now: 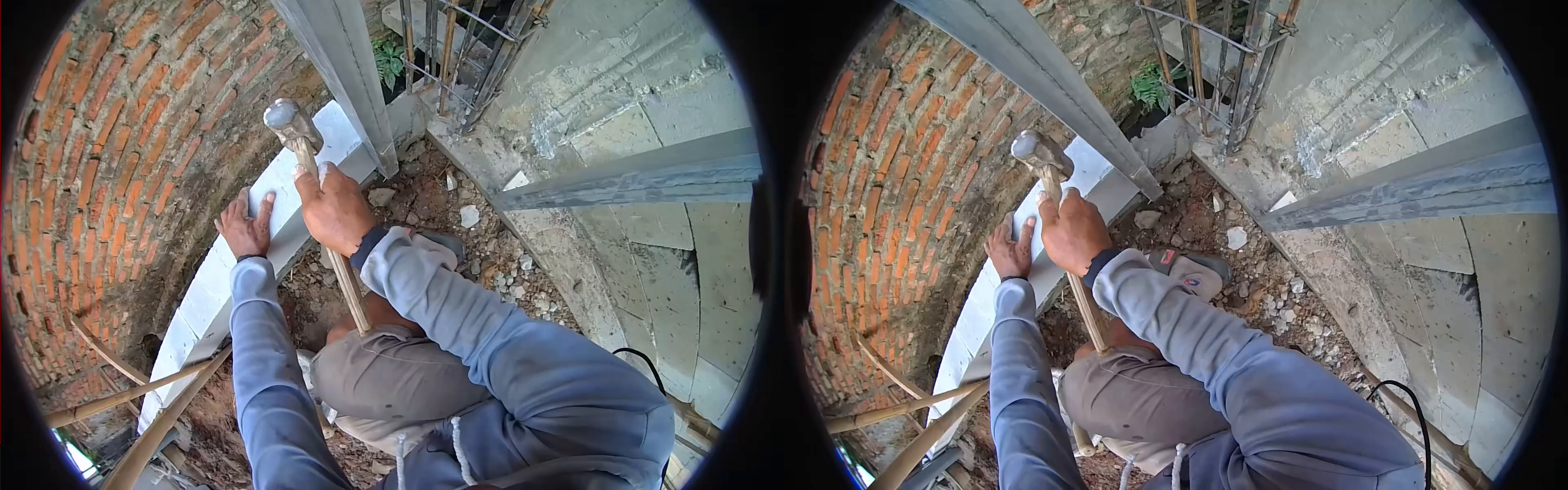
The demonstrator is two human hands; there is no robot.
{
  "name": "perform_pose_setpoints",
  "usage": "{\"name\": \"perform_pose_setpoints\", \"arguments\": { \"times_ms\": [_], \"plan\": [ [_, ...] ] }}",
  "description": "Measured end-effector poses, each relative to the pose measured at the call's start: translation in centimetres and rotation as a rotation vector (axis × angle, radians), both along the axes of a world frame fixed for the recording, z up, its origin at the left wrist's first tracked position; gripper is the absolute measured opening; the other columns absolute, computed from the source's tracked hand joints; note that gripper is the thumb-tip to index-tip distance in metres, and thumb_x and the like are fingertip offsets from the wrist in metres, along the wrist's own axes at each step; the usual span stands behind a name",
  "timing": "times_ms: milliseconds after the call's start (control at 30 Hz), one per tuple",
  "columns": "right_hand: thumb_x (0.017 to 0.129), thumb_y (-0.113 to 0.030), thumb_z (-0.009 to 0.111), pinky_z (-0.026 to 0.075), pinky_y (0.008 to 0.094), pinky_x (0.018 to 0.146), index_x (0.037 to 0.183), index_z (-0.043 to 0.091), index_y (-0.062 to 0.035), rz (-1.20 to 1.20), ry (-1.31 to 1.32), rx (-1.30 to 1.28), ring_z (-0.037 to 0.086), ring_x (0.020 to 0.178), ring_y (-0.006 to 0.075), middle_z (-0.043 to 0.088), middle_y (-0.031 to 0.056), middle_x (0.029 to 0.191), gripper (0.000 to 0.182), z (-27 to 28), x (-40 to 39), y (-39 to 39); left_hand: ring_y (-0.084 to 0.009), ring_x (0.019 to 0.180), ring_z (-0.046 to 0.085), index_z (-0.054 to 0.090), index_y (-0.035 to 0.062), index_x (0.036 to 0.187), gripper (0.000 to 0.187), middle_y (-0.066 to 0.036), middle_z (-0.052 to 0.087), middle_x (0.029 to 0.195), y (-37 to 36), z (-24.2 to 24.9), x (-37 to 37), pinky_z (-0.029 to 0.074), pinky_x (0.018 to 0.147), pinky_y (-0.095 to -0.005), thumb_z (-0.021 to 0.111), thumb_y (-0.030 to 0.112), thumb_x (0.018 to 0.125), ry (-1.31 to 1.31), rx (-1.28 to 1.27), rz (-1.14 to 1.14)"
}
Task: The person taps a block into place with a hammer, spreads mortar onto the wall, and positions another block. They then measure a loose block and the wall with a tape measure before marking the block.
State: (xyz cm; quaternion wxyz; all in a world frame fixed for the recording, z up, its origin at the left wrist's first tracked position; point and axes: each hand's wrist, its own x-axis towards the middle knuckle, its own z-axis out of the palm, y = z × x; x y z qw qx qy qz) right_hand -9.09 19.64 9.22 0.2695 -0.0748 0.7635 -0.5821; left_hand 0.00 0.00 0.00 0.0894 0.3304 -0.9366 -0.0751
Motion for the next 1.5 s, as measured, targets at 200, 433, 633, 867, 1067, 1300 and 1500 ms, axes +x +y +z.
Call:
{"name": "perform_pose_setpoints", "arguments": {
  "times_ms": [200, 433, 633, 867, 1067, 1300, 1500],
  "plan": [
    [0.088, -0.039, 0.043, 0.042, 0.0460, 0.078, 0.093, 0.050, 0.0138, 0.009, -0.070, 0.006, 0.054, 0.087, 0.0460, 0.056, 0.0325, 0.083, 0.053, -2.9, -1.1, -0.8, -0.0298, 0.109, 0.046, 0.055, 0.0048, 0.117, 0.067, -0.013, 0.056, 0.111, 0.5, 0.3, -0.2, 0.018, 0.103, -0.0489, 0.054, 0.058, 0.076, 0.022, -0.014, -0.018],
    [0.088, -0.039, 0.044, 0.042, 0.0466, 0.076, 0.090, 0.051, 0.0131, 0.015, 0.101, 0.014, 0.054, 0.084, 0.0470, 0.056, 0.0321, 0.081, 0.053, -2.1, 0.6, -0.8, -0.0303, 0.108, 0.047, 0.055, 0.0048, 0.117, 0.066, -0.014, 0.056, 0.110, 0.2, 0.0, -0.2, 0.021, 0.102, -0.0494, 0.054, 0.058, 0.077, 0.022, -0.049, -0.032],
    [0.088, -0.041, 0.043, 0.044, 0.0456, 0.073, 0.088, 0.051, 0.0127, 0.017, 0.015, -0.076, 0.056, 0.080, 0.0455, 0.057, 0.0306, 0.076, 0.054, -3.6, -0.3, -1.4, -0.0304, 0.107, 0.048, 0.055, 0.0042, 0.117, 0.067, -0.014, 0.057, 0.110, 0.2, -0.2, 0.1, 0.021, 0.101, -0.0499, 0.053, 0.058, 0.077, 0.037, -0.041, -0.047],
    [0.088, -0.042, 0.043, 0.042, 0.0449, 0.078, 0.088, 0.052, 0.0125, 0.067, 0.072, 0.047, 0.055, 0.086, 0.0445, 0.057, 0.0300, 0.079, 0.056, -3.6, 0.0, -1.2, -0.0303, 0.108, 0.048, 0.056, 0.0043, 0.116, 0.066, -0.014, 0.057, 0.109, 0.5, 0.3, -0.3, 0.021, 0.102, -0.0506, 0.053, 0.058, 0.077, 0.038, -0.047, -0.030],
    [0.088, -0.042, 0.043, 0.043, 0.0450, 0.073, 0.088, 0.052, 0.0111, 0.098, 0.082, -0.102, 0.055, 0.082, 0.0452, 0.056, 0.0303, 0.078, 0.054, -1.6, 0.0, -0.5, -0.0305, 0.109, 0.047, 0.056, 0.0048, 0.116, 0.066, -0.014, 0.057, 0.110, 0.1, -0.3, -0.1, 0.020, 0.102, -0.0510, 0.054, 0.058, 0.077, 0.040, -0.031, -0.043],
    [0.088, -0.039, 0.043, 0.044, 0.0460, 0.074, 0.084, 0.051, 0.0113, 0.087, 0.080, 0.043, 0.057, 0.076, 0.0433, 0.057, 0.0266, 0.073, 0.051, -5.1, 0.0, -1.6, -0.0306, 0.110, 0.046, 0.055, 0.0053, 0.118, 0.068, -0.015, 0.056, 0.111, 0.3, 0.0, -0.2, 0.020, 0.102, -0.0518, 0.052, 0.060, 0.077, 0.007, -0.034, -0.018],
    [0.088, -0.038, 0.045, 0.044, 0.0444, 0.069, 0.084, 0.051, 0.0104, 0.147, 0.084, -0.095, 0.057, 0.075, 0.0425, 0.056, 0.0267, 0.071, 0.049, -1.9, 0.3, -0.7, -0.0303, 0.112, 0.045, 0.054, 0.0062, 0.118, 0.068, -0.014, 0.055, 0.113, 0.0, -0.3, -0.2, 0.019, 0.103, -0.0508, 0.052, 0.060, 0.077, -0.009, -0.015, -0.015]
  ]
}}
